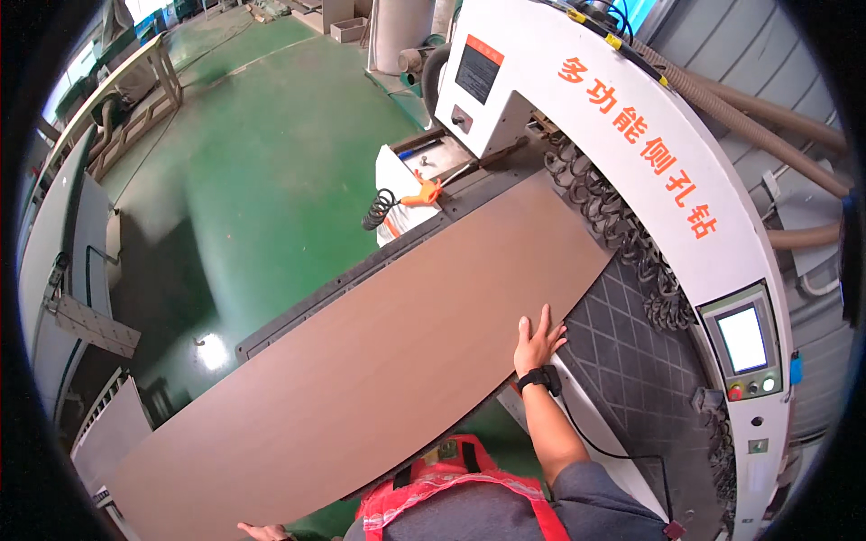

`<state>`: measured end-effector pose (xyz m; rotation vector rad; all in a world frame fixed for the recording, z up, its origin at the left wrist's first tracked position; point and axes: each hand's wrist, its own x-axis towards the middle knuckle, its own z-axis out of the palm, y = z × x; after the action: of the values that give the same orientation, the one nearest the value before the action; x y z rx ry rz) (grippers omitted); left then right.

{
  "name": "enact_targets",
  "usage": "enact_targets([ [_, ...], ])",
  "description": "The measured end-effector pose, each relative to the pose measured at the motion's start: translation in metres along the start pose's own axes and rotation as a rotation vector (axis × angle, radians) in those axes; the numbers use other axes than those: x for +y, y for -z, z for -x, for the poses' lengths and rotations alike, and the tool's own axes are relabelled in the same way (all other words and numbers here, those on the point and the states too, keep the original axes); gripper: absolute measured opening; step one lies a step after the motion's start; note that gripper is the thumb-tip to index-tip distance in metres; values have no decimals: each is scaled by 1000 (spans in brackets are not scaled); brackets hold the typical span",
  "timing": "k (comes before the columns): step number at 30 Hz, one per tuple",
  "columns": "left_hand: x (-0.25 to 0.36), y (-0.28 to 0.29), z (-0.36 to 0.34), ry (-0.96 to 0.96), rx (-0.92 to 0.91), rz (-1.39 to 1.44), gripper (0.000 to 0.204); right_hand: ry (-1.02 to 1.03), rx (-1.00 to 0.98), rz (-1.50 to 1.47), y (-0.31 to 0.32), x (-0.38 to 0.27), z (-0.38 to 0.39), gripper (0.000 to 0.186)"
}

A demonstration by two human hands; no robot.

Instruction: Operating a side hole drilling machine and measuring a wooden panel in a workshop.

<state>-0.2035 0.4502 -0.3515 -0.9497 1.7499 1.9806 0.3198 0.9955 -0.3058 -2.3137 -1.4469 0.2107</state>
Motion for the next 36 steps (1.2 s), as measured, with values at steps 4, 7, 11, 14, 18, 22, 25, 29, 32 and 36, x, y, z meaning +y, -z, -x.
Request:
enact_targets([
  [4, 5, 26, -43, -69, -69, 201, 75, 15, 2, -10, -8, -12, 1, 69],
  [7, -4, 3, -37, 45, -159, 334, 82, -3, 33, 11, -4, -5, -3, 69],
  [11, 8, -32, 7, 51, -125, 427, 79, -17, 39, -9, -1, -3, -3, 69],
  [14, 3, -26, -1, 0, -96, 332, 83, -27, 16, -16, -1, -5, -6, 70],
  [18, -4, -23, -5, 1, -81, 254, 84, -48, 36, -73, -2, -6, -19, 71],
  [22, -8, -25, -2, 12, -68, 171, 84, -94, 91, -90, -8, -4, -35, 69],
  [25, -10, -27, 2, 17, -57, 125, 85, -91, 119, -87, -12, 0, -37, 68],
  [29, -9, -25, 2, 35, -41, 83, 85, -63, 134, -91, -14, -1, -40, 66],
  [32, -7, -21, -1, 41, -30, 71, 86, -40, 127, -86, -12, -1, -36, 65],
  [36, -4, -17, -13, 69, -71, 121, 86, -47, 112, -77, -12, -3, -37, 65],
])
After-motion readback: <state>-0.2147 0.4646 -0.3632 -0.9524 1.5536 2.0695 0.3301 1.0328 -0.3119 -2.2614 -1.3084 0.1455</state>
